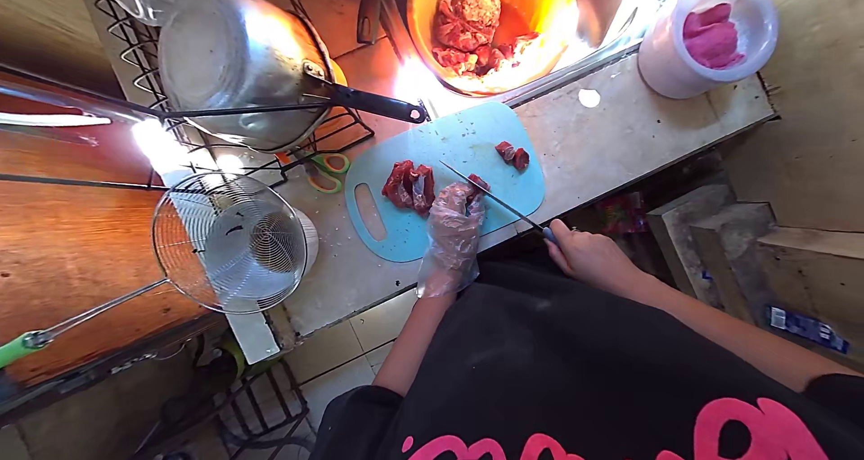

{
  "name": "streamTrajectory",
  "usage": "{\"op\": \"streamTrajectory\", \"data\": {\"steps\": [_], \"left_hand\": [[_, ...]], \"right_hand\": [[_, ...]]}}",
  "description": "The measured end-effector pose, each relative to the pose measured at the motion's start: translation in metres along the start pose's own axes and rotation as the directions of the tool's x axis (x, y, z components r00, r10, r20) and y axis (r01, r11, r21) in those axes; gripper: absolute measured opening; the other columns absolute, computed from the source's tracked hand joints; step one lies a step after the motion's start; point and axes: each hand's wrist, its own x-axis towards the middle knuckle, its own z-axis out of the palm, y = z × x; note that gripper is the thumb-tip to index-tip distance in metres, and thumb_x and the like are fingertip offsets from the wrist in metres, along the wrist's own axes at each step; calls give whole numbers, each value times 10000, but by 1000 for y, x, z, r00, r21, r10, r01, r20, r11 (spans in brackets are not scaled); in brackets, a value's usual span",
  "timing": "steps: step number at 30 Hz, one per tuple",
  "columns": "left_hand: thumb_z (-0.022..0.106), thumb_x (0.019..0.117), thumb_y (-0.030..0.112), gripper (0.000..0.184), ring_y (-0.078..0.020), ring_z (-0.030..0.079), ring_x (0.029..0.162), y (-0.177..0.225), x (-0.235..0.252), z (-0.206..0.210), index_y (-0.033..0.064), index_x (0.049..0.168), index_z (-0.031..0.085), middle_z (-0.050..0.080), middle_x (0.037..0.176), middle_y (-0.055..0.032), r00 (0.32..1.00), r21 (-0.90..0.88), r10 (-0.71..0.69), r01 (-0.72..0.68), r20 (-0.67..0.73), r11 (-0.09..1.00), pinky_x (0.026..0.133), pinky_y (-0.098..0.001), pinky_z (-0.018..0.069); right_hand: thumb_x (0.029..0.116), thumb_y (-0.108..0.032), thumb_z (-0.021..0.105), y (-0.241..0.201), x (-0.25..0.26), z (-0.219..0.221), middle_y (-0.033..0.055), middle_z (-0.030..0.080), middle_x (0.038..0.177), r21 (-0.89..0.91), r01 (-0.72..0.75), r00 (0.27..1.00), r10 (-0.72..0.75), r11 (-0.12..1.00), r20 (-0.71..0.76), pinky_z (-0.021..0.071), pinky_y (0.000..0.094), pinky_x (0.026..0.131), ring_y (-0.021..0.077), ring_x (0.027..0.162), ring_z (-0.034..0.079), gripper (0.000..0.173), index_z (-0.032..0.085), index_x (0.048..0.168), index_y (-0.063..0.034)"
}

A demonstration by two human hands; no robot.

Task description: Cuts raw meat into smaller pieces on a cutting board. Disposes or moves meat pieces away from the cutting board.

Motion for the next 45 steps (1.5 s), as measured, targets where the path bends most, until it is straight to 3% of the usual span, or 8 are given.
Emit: {"op": "streamTrajectory", "data": {"steps": [3,11,16,23,25,29,35,45], "left_hand": [[665,991,186,219,-283,693,1019,1,-11,-9,45,1154,706,706,1136,-162,989,12,-90,89,122,996,901,-487,554],[670,971,137,171,-264,677,1138,-1,2,6,55,1116,707,700,1177,-146,994,117,109,-107,-9,987,1001,-435,542],[672,955,102,171,-294,674,1154,-1,3,6,42,1111,707,696,1195,-165,990,125,142,-142,13,982,1002,-456,542],[674,951,116,182,-263,666,1178,-5,-7,3,53,1114,725,696,1235,-140,990,155,122,-131,67,979,1031,-448,523],[702,933,111,139,-253,691,1122,-6,6,11,48,1055,724,723,1145,-142,991,101,128,-124,-36,987,1003,-423,545],[685,955,114,147,-255,674,1145,-3,4,5,46,1084,702,698,1183,-147,992,72,124,-124,1,990,1011,-424,538],[713,918,84,156,-298,686,1109,2,4,2,24,1062,707,704,1153,-181,993,72,116,-117,25,990,983,-465,545],[695,959,135,195,-251,667,1105,-10,-2,11,53,1134,673,670,1200,-149,993,-13,74,-75,-90,997,958,-433,556]], "right_hand": [[1119,-234,376,-15,18,-9,261,685,920,-21,-39,998,40,999,54,545,570,763,465,927,711,346,560,1212,44],[1102,-195,406,-11,11,8,267,697,869,-122,-94,990,80,988,-116,561,556,658,466,801,726,329,587,1223,52],[1132,-241,314,-21,16,-13,275,687,1016,-46,-139,974,145,989,173,539,564,835,460,1012,701,378,509,1287,43],[1129,-262,370,-35,55,-13,210,670,911,45,-116,982,108,992,156,559,551,763,422,919,714,303,475,1285,-25],[1126,-257,364,-25,42,-9,218,672,934,65,-124,976,110,990,186,551,566,786,428,944,705,302,479,1278,-24],[1135,-253,331,-20,23,-7,272,680,1015,48,-176,950,157,983,270,532,575,868,458,1038,690,364,475,1318,26],[1133,-252,357,-46,67,-9,231,678,937,50,-128,984,121,990,129,562,566,771,438,933,717,324,462,1319,-9],[1137,-276,307,4,-3,-4,295,670,1044,10,-177,943,167,984,289,520,593,885,483,1053,678,404,458,1354,29]]}}
